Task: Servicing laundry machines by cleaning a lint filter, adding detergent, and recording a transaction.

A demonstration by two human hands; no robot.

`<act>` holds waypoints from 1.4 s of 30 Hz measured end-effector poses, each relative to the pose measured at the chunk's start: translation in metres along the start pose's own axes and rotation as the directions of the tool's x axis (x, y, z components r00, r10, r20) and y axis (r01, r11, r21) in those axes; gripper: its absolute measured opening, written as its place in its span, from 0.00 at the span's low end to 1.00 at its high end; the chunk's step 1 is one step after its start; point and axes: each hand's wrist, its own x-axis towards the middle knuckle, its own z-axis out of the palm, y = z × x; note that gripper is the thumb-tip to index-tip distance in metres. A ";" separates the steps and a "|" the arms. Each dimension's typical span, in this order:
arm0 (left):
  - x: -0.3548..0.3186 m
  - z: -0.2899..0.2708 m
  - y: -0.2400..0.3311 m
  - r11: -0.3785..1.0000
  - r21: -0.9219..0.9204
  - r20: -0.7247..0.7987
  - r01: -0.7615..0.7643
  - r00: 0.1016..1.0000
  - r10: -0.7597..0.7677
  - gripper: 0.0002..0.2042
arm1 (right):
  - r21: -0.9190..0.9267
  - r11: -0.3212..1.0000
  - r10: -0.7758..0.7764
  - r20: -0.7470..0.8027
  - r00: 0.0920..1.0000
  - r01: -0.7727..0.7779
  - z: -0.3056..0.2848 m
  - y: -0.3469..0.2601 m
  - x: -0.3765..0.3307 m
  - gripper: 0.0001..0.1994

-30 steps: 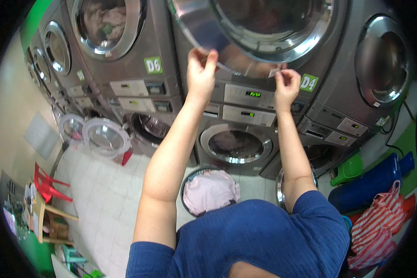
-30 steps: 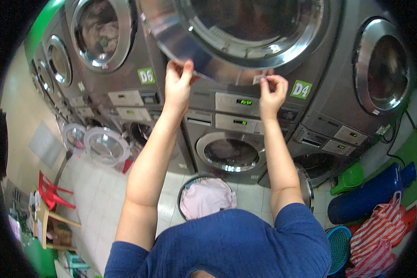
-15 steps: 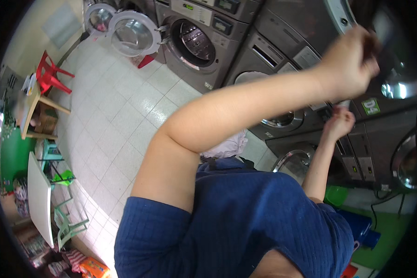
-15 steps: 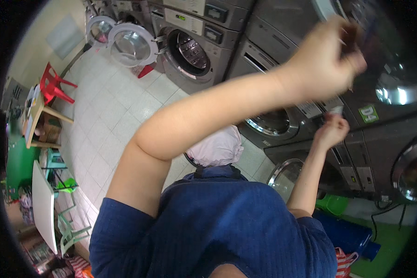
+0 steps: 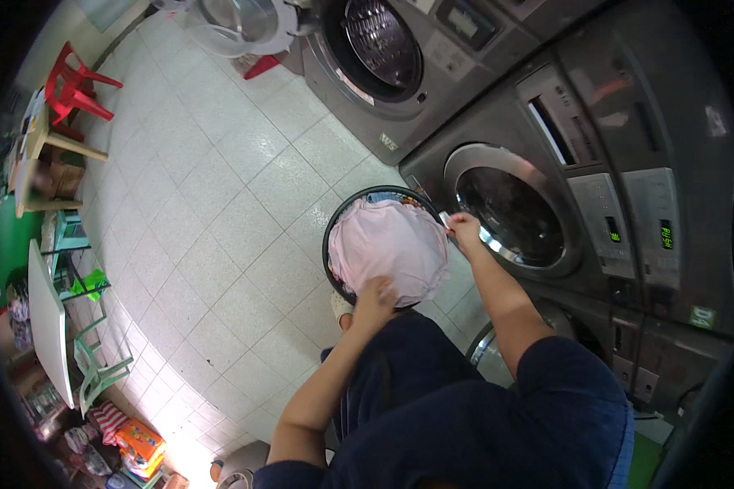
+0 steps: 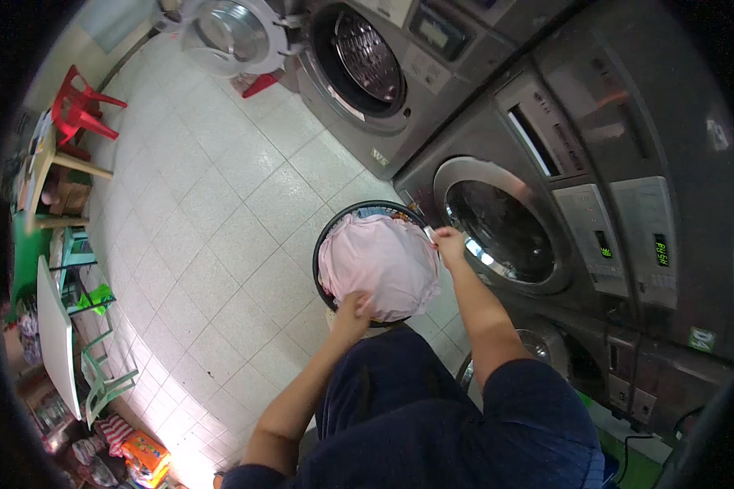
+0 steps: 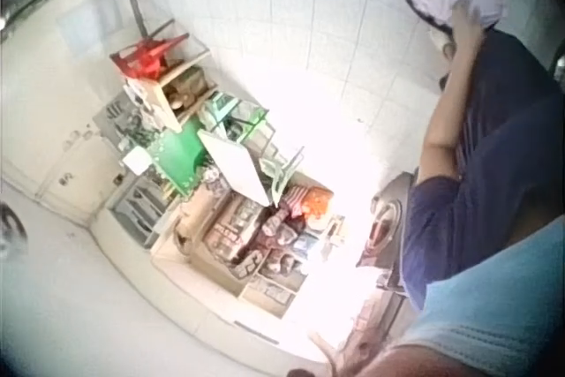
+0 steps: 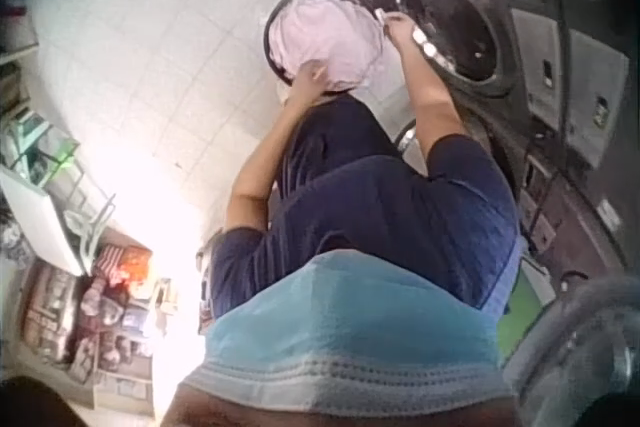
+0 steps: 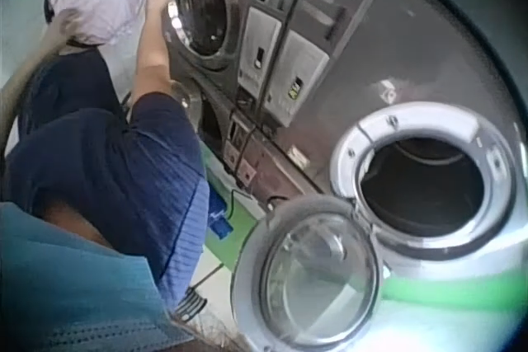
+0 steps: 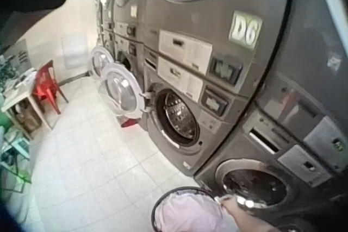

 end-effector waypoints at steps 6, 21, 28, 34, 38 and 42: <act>-0.015 -0.024 -0.173 0.899 0.130 -0.205 0.417 0.899 -0.387 0.12 | -0.216 0.970 -0.127 -0.070 0.989 0.109 0.073 0.111 0.149 0.04; 0.026 0.054 -0.183 0.834 -0.080 -0.131 0.546 0.824 -0.552 0.12 | -0.616 0.787 -0.061 -0.126 0.990 -0.030 0.114 0.108 0.185 0.12; 0.082 0.049 -0.166 0.799 0.550 -0.206 0.243 0.967 -0.151 0.19 | -0.551 0.790 0.072 -0.353 0.933 -0.270 0.089 0.087 0.177 0.19; 0.142 0.042 -0.234 0.693 0.633 -0.394 0.346 0.914 -0.097 0.29 | -0.726 0.650 -0.415 -0.094 0.905 0.223 0.042 0.135 0.105 0.12; 0.161 0.041 -0.277 0.626 0.591 -0.467 0.509 0.849 -0.250 0.30 | -0.667 0.732 -0.203 -0.015 0.979 0.141 0.003 0.205 0.006 0.19; 0.172 0.043 -0.300 0.677 0.582 -0.421 0.451 0.879 -0.224 0.29 | -0.550 0.822 -0.147 0.044 0.988 0.147 0.012 0.240 0.010 0.27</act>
